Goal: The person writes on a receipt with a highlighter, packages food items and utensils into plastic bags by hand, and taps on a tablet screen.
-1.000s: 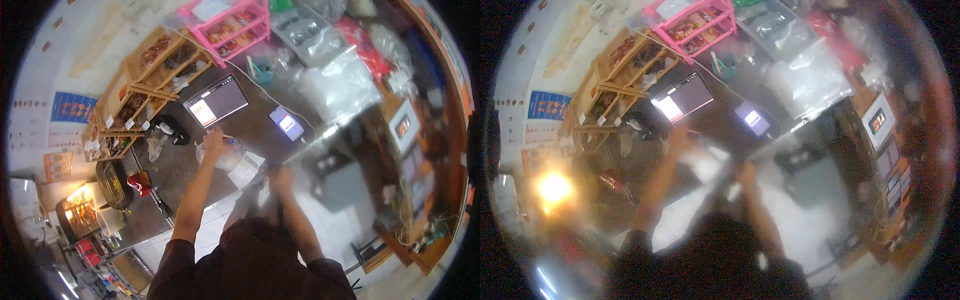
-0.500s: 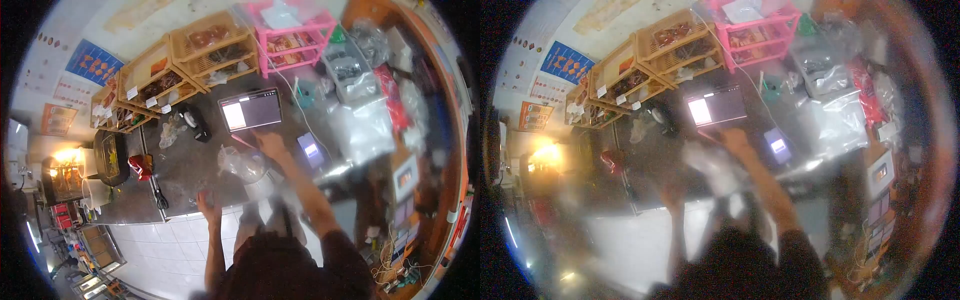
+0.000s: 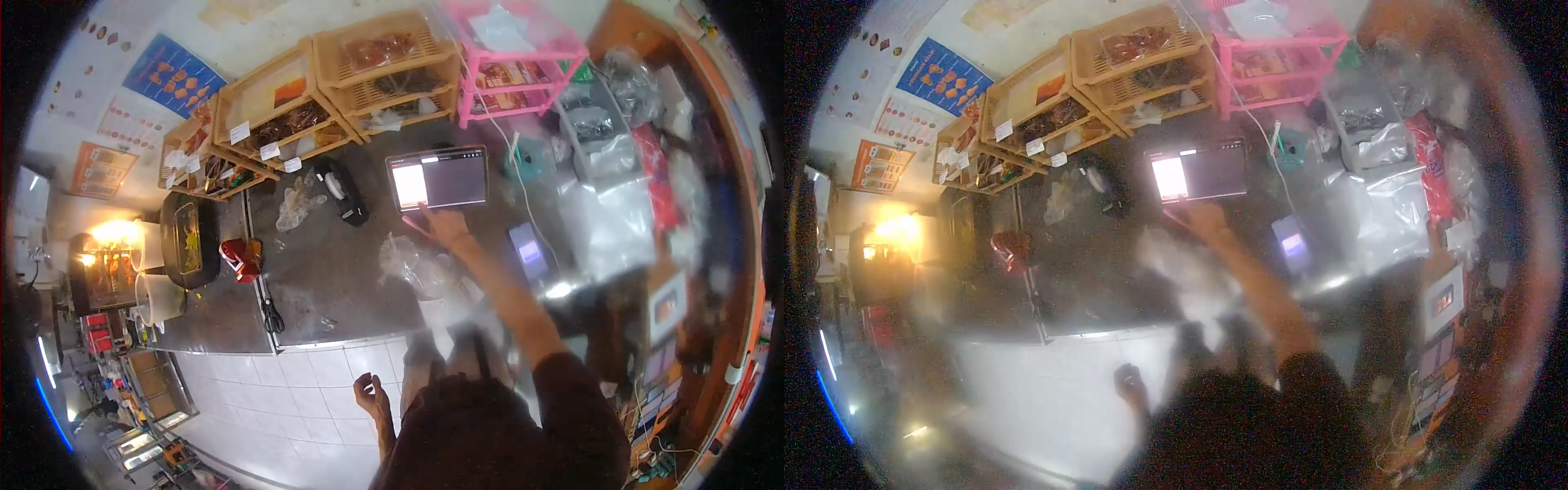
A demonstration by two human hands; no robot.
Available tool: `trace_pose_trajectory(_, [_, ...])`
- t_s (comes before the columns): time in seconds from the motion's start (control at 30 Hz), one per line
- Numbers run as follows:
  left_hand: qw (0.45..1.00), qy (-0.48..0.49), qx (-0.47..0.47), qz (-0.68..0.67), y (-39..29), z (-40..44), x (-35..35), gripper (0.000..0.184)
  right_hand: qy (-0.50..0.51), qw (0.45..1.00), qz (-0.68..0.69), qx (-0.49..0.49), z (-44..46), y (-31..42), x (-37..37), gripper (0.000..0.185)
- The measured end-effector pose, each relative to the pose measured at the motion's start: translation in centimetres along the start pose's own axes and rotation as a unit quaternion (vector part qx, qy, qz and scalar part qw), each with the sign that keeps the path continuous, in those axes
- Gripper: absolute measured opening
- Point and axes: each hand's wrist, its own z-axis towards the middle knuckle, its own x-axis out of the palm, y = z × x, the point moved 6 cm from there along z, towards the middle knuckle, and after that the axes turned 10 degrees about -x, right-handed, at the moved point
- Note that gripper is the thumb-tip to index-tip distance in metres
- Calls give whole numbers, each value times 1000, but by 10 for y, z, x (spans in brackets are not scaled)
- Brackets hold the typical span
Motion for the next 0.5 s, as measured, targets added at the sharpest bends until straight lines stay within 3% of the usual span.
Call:
trace_pose_trajectory(0.03, [999, 12, -12, -29, -4, -1, 5, 19, -3, 1000, 1, 1, -2, 2, -7, 53])
trace_pose_trajectory(0.1, [1000, 17, -3, -26, -13, -1, 5, 19, -100, 990, 96, 19, -10, 4, -29, 58])
trace_pose_trajectory(0.17, [999, 16, 17, -33, -19, 1, 7, 19, -104, 988, 109, 22, -31, 21, -47, 58])
trace_pose_trajectory(0.27, [998, 30, -28, -51, -7, 8, 12, 19, -38, 980, 193, 17, -85, 71, -63, 60])
trace_pose_trajectory(0.3, [999, 46, -4, -13, -19, 10, 15, 19, -13, 978, 208, 19, -102, 85, -62, 61])
trace_pose_trajectory(0.4, [985, 139, 25, -98, -14, 41, 41, 19, 83, 981, 154, 83, -120, 117, -41, 60])
trace_pose_trajectory(0.43, [986, 147, 68, -28, -54, 43, 43, 21, 65, 981, 151, 104, -121, 121, -53, 60])
trace_pose_trajectory(0.47, [980, 174, 91, -26, -58, 59, 48, 21, -100, 895, 417, 121, -127, 128, -88, 61])
trace_pose_trajectory(0.5, [964, 208, 157, -62, -52, 85, 58, 23, -134, 890, 408, 150, -139, 115, -98, 61])
